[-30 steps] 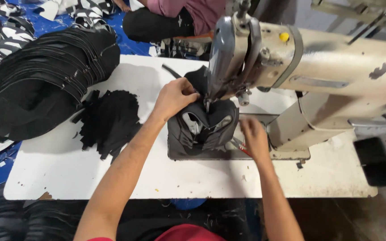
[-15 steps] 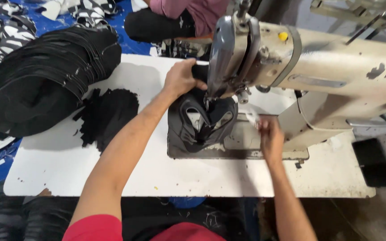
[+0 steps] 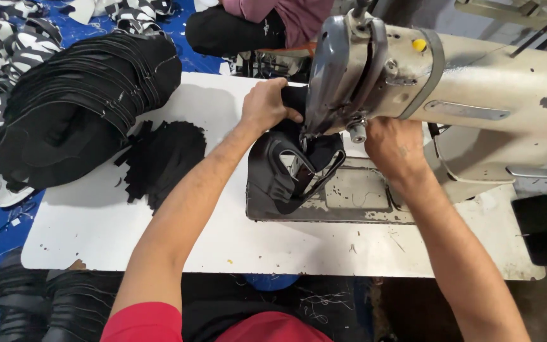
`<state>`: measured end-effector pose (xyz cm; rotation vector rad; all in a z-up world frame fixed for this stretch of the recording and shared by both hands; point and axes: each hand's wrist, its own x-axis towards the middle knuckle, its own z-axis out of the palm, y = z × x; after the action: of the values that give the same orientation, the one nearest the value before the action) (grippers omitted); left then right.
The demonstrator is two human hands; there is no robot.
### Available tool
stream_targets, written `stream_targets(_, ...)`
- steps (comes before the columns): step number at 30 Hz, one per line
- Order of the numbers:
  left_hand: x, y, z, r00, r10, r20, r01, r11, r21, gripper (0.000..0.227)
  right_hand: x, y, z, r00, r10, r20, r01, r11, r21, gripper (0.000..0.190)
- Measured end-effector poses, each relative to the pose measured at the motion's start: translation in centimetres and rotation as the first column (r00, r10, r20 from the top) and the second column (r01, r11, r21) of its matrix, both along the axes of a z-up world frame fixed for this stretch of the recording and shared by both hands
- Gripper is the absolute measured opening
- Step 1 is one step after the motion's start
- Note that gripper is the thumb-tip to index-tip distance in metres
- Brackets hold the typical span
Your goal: The person operates a sewing machine to stitch black fabric onto the upper part of a shoe. They repeatedly pick up the shoe, align it under the needle, and guide it through the machine. The person also uses scissors to trim excess thread and adjusts the machine's tension dial during the process.
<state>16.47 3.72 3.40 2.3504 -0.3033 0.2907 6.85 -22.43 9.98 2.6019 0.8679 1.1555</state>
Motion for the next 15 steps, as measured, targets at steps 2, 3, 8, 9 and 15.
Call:
stream_targets(2, 0.0, -0.1, -0.3, 1.0, 0.005, 0.002, -0.005, 1.0, 0.009, 0.061, 0.3, -0.3, -0.7, 0.993, -0.094, -0.072, 0.094, 0.996, -0.001, 0.047)
stream_targets(3, -0.1, -0.1, -0.4, 1.0, 0.009, 0.008, -0.009, 1.0, 0.021, 0.059, 0.4, -0.4, -1.0, 0.973, -0.185, -0.14, 0.186, 0.982, -0.007, 0.044)
stream_targets(8, -0.1, 0.2, -0.3, 0.999, 0.026, 0.029, -0.026, 1.0, 0.018, 0.06, 1.4, 0.1, -1.4, 0.978, -0.073, -0.196, 0.09, 0.993, 0.082, 0.036)
stream_targets(9, -0.3, 0.2, -0.5, 0.999, 0.025, 0.023, -0.025, 1.0, 0.006, 0.06, 2.0, -0.1, -2.6, 0.974, 0.047, -0.22, -0.018, 0.991, 0.132, 0.035)
stream_targets(15, 0.2, -0.2, -0.2, 1.0, 0.01, -0.002, -0.01, 1.0, 0.018, 0.06, 6.4, -1.1, -5.8, 0.958, 0.275, -0.079, -0.275, 0.961, 0.01, 0.026)
